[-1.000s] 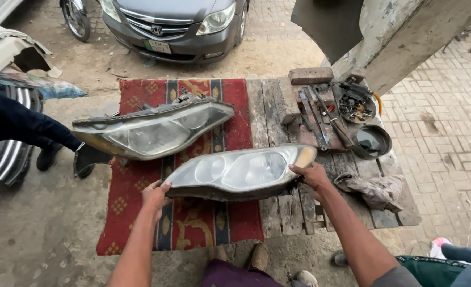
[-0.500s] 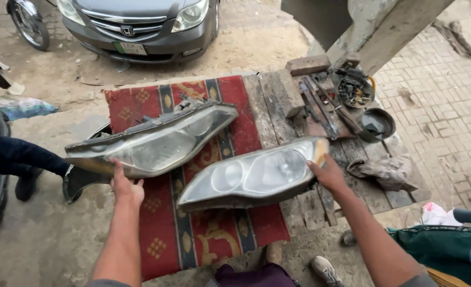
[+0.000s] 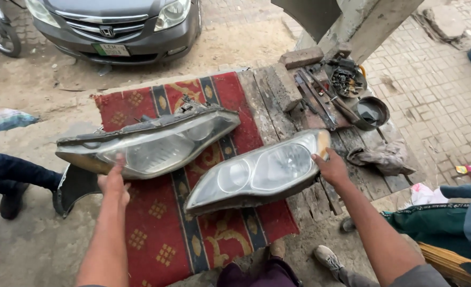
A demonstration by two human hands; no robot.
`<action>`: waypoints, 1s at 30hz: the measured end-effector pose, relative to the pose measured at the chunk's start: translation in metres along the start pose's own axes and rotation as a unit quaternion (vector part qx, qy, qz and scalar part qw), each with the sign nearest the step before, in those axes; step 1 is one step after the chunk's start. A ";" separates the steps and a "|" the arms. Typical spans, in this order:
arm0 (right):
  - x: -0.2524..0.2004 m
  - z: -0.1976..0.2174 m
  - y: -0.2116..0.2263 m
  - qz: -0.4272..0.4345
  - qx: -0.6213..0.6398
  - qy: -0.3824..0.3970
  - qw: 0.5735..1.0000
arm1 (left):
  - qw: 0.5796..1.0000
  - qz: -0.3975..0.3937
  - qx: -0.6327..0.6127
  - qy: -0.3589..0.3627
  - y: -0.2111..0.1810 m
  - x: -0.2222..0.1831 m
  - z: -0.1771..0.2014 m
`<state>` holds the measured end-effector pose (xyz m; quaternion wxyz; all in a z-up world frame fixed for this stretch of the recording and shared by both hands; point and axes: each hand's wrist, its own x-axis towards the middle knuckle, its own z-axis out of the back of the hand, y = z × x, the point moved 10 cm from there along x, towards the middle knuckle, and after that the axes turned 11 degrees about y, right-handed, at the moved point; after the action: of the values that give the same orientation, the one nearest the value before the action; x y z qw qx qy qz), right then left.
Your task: Inspecting and rubbing the surfaces of car headlights by hand on a workbench
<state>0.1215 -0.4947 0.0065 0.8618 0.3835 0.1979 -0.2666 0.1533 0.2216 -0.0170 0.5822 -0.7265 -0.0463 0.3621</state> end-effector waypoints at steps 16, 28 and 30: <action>-0.005 -0.001 0.006 0.006 -0.001 -0.004 1.000 | 0.987 -0.049 -0.147 -0.042 0.003 0.008 0.022; 0.023 -0.003 -0.015 -0.006 -0.020 -0.010 1.000 | 0.984 -0.028 -0.147 -0.096 -0.011 -0.030 0.000; 0.019 0.000 -0.010 0.004 0.004 -0.016 1.000 | 0.991 -0.003 -0.090 -0.096 -0.007 -0.036 -0.003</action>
<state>0.1304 -0.5061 -0.0098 0.8644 0.3830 0.1818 -0.2703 0.1315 0.2036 0.0067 0.5083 -0.7375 -0.1362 0.4232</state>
